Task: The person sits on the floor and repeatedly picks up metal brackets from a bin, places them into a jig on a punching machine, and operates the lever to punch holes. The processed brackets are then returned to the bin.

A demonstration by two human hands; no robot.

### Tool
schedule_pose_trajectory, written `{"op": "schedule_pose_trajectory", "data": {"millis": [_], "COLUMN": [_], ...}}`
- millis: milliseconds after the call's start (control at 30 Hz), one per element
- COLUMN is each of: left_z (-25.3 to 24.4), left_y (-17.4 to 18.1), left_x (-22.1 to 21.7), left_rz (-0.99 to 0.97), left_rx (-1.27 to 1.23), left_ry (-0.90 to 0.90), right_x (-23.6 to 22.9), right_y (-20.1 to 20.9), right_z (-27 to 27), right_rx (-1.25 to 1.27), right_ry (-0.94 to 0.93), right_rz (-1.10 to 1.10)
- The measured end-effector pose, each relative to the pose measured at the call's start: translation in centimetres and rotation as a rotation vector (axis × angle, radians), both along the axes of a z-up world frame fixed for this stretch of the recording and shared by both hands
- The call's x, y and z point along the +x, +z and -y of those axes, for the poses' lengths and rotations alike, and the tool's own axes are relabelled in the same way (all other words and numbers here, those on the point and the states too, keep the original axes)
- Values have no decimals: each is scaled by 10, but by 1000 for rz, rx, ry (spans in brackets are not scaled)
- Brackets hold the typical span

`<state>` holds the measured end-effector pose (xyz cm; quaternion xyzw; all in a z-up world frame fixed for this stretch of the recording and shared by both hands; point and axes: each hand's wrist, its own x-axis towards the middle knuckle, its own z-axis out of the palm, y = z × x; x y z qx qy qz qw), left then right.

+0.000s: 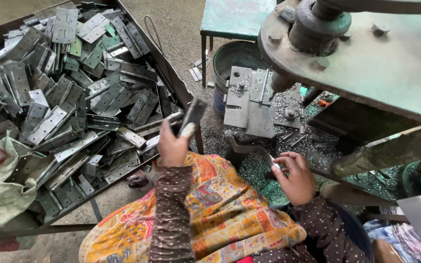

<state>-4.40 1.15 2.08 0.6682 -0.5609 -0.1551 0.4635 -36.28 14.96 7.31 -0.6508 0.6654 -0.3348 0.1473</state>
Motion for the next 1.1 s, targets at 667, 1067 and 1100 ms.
{"op": "schedule_pose_trajectory", "data": {"millis": [667,1067,1100], "left_z": [1,6,8], "left_y": [4,1,0], "left_x": [-199,-194,-196], "left_rz": [754,805,788], "left_rx": [-95,-36,-69], "left_ry": [-371,-437,-411], "right_x": [-20,-40,-46], "right_y": [-56,-142,-132], "right_z": [-10,-12,-2], "right_rx": [10,554,659], "right_ry": [50,92,64], "right_rz": [-294,-350,-331]}}
